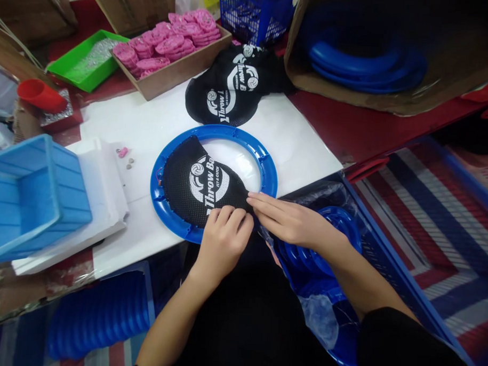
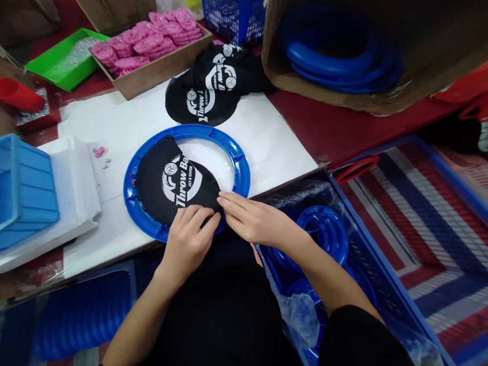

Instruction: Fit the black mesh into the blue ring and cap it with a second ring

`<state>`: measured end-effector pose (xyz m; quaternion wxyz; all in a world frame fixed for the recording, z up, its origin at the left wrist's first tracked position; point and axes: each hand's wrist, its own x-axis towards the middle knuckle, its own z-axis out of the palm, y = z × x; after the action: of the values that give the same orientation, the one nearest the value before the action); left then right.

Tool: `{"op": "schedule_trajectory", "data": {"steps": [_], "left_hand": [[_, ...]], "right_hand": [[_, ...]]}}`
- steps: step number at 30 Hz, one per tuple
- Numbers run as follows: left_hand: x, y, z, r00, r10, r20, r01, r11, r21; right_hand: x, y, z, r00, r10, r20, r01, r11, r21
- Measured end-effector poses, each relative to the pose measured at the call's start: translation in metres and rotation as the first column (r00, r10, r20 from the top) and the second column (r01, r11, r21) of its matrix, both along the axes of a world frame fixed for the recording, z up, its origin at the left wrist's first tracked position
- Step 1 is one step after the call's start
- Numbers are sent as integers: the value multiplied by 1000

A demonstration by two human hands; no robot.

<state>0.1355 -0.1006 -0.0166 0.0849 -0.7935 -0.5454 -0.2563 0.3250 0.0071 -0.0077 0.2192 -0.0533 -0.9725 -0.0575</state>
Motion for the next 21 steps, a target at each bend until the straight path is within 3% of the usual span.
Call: {"op": "schedule_trajectory", "data": {"steps": [3,8,12,16,18,21], "left_hand": [[0,1,-3,999,-33,25,33,999,8],[-2,4,2,1000,-21,5,22,992,-123],[-6,3,3,999,7,38,-1,984,-177],[-19,-4,5,991,-24,128,55,968,-246],[-31,-9,9,987,-25,161,73,952,-296],[-51,-19,18,986,-4,165,64,932,-356]], "right_hand": [[-1,-2,2,999,24,32,-26,998,52],[-5,-5,8,996,-11,91,8,999,40],[3,9,7,999,-14,41,21,984,-176],[12,31,-4,980,-135,-149,59,901,-429],[12,34,-9,968,-185,-172,82,874,-479],[6,24,-9,981,-127,-149,48,894,-445]]}}
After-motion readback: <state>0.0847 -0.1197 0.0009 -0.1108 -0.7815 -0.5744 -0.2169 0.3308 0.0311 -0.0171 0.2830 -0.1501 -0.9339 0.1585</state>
